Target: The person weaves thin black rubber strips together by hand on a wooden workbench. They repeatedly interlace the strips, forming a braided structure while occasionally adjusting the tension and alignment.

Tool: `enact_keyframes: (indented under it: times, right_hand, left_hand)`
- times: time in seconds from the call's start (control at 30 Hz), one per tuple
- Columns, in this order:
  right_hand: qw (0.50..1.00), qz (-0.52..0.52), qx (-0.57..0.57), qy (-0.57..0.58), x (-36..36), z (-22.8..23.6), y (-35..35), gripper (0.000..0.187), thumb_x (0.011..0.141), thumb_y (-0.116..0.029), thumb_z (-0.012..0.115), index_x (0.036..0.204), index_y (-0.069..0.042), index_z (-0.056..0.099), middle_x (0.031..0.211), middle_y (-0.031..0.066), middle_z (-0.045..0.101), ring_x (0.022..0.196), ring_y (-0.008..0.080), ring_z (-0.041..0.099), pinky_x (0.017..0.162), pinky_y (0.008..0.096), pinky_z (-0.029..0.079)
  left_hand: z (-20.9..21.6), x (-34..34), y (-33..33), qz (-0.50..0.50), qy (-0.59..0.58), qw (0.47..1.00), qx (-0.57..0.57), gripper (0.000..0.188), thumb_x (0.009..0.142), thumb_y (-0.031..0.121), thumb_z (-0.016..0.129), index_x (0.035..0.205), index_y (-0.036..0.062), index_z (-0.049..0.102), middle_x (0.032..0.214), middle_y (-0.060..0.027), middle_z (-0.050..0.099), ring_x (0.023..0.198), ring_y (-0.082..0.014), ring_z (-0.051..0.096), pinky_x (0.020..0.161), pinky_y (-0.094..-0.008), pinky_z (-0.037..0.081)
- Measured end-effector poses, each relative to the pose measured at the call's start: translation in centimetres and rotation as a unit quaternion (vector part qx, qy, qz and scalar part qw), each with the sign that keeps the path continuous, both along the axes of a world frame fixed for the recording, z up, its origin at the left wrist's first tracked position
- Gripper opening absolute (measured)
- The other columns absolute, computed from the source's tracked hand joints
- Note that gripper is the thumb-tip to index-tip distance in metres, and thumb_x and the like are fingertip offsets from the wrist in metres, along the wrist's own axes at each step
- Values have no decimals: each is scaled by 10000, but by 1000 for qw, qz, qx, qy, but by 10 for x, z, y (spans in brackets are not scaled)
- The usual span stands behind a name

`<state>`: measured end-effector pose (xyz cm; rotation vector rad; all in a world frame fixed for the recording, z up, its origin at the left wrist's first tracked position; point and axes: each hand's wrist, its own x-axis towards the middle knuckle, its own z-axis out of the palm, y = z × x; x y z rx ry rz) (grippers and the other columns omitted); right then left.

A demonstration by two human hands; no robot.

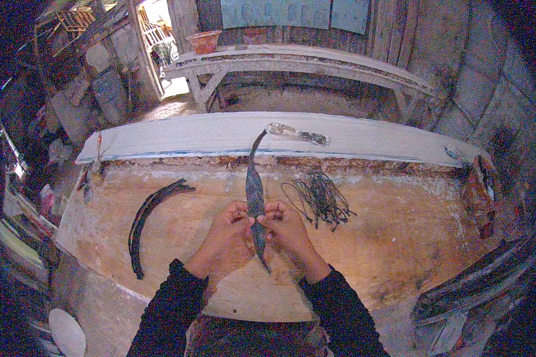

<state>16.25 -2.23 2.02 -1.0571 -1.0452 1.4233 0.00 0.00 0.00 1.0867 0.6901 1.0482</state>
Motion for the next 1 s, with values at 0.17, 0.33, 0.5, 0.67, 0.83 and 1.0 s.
enact_keyframes:
  times: [0.17,0.33,0.5,0.67,0.83,1.0]
  right_hand:
    - [1000,-7,-30,2,5,11,-4,197,765,-74,653,913,-66,523,690,-11,548,528,63,499,402,197,378]
    - [1000,-5,8,-13,6,7,-2,162,777,-79,641,908,-72,546,729,-14,584,595,53,524,491,182,395]
    - [1000,15,2,-27,4,14,-5,147,785,-71,634,908,-66,553,761,-12,600,636,55,536,537,184,412]
    - [999,33,-9,-8,-1,2,-7,189,785,-99,631,951,-43,560,738,-2,574,574,62,512,488,191,405]
    - [999,41,6,-35,-2,10,-8,208,789,-124,632,965,-37,563,745,-6,571,609,72,514,539,201,420]
    - [999,31,24,-17,-1,-1,-5,205,808,-154,624,963,-34,564,741,-8,565,640,75,514,566,211,422]
  left_hand:
    - [1,6,-2,6,-10,1000,-18,218,800,38,605,1002,42,524,791,0,562,686,-82,532,605,-224,441]
    - [5,6,-2,8,-10,1000,-3,219,809,44,593,1014,44,515,794,4,555,690,-73,529,599,-218,440]
    - [4,5,-3,18,-39,998,-39,219,825,81,591,1026,52,509,814,4,555,696,-71,530,584,-215,442]
    - [13,10,-7,36,-90,990,-106,197,833,119,602,996,51,516,814,-1,565,694,-73,535,586,-213,446]
    - [12,7,-5,47,-127,987,-87,125,828,112,609,920,49,552,780,-5,583,674,-78,543,586,-213,446]
    - [0,3,2,25,-48,997,-50,89,820,112,620,878,62,575,747,16,583,649,-61,528,576,-202,427]
